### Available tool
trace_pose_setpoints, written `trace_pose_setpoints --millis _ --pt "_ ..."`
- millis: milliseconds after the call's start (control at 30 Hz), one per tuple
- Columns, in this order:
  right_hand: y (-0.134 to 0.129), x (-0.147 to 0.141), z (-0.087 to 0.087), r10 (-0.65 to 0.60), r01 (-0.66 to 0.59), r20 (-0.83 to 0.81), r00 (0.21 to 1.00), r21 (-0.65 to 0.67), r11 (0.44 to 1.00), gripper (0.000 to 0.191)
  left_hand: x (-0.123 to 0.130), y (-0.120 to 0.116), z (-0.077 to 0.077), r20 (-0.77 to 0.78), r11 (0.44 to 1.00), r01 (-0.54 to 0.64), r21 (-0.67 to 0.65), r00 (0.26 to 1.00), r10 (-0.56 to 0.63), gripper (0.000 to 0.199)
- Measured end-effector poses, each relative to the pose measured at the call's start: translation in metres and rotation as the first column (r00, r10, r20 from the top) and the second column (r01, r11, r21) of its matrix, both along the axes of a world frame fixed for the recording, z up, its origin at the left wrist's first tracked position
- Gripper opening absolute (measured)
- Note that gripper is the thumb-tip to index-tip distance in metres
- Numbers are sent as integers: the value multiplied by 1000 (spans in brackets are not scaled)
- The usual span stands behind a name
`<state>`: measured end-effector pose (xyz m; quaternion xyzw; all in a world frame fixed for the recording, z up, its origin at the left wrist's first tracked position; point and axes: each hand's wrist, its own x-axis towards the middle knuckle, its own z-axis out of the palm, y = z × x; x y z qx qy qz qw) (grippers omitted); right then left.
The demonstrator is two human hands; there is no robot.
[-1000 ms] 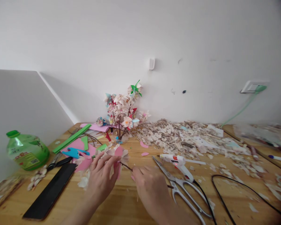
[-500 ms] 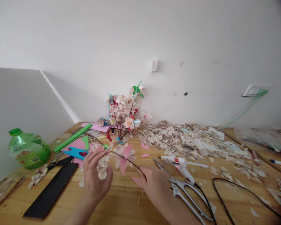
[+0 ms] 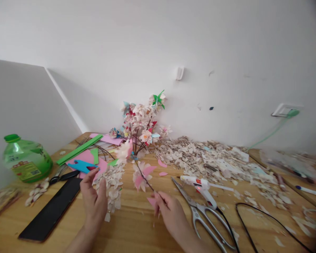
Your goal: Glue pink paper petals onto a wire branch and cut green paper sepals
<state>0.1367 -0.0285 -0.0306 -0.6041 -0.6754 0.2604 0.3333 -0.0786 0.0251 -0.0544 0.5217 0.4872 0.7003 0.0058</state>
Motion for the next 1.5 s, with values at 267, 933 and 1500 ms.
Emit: trace_pose_setpoints --millis 267,933,1500 --pt "-6 -12 -20 -71 -3 395 916 183 983 27 0 -1 -11 60 995 81 -61 995 -77 33" --pt "16 28 -1 10 7 316 949 -53 999 23 12 -13 2 -91 998 45 -51 995 -50 33" --pt "18 28 -21 142 -103 268 953 -155 983 46 20 -32 12 -362 991 80 104 931 -37 41"
